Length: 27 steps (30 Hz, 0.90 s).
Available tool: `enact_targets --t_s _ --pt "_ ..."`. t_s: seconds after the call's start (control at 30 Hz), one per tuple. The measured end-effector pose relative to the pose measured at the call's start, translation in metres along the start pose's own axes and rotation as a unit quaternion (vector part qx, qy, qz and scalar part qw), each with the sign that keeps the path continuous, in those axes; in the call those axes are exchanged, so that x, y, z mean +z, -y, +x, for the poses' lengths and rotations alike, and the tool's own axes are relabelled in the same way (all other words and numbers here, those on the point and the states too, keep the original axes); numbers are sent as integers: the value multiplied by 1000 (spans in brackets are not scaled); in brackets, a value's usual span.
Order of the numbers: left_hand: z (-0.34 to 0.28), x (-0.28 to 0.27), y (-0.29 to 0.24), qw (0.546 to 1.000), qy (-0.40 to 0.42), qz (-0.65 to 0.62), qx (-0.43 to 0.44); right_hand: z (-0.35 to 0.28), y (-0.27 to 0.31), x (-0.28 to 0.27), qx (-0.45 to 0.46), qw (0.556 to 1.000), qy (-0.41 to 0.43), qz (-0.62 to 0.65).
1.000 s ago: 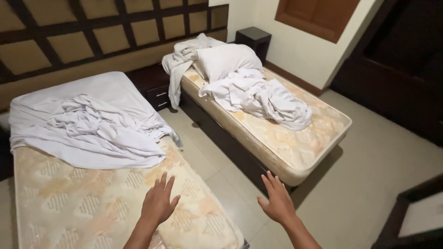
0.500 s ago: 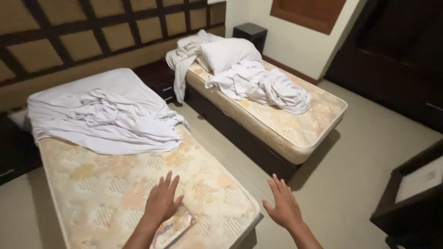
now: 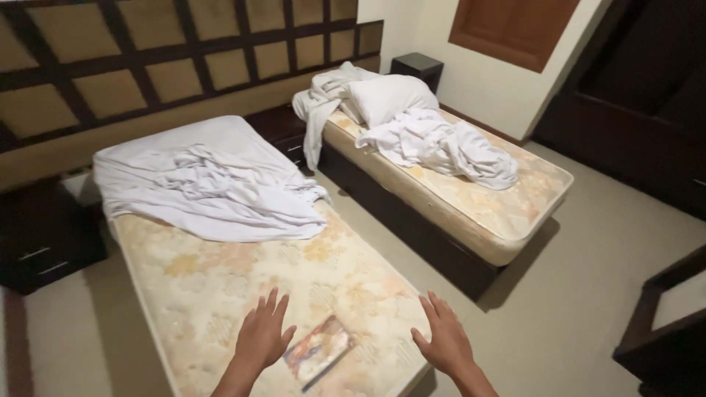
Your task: The person smooths a white bedsheet over a mattress by hand, starting at the head of the bed and working down the sides. They pull the sheet taut and tuck it under the mattress edges, moving between two adjacent beds to continue the task.
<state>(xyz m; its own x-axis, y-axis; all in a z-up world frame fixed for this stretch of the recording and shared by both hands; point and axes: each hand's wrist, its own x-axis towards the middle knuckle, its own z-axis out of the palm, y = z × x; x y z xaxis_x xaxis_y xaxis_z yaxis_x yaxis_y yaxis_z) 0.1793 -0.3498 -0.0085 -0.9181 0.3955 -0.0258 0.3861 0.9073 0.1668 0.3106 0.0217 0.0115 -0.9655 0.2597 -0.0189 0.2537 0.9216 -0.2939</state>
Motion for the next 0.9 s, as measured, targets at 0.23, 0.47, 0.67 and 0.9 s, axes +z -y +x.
enact_targets --t_s 0.23,0.47,0.67,0.9 --pt "-57 -4 141 999 -32 16 -17 -18 133 52 -18 999 27 12" --pt "-135 -41 273 998 -2 -9 -63 -39 265 114 -70 996 -29 39" --pt "-188 -65 356 994 10 -12 -105 -55 360 134 -98 992 -46 66" --pt "-238 -89 405 984 31 -9 -174 -49 439 139 -156 985 -46 60"
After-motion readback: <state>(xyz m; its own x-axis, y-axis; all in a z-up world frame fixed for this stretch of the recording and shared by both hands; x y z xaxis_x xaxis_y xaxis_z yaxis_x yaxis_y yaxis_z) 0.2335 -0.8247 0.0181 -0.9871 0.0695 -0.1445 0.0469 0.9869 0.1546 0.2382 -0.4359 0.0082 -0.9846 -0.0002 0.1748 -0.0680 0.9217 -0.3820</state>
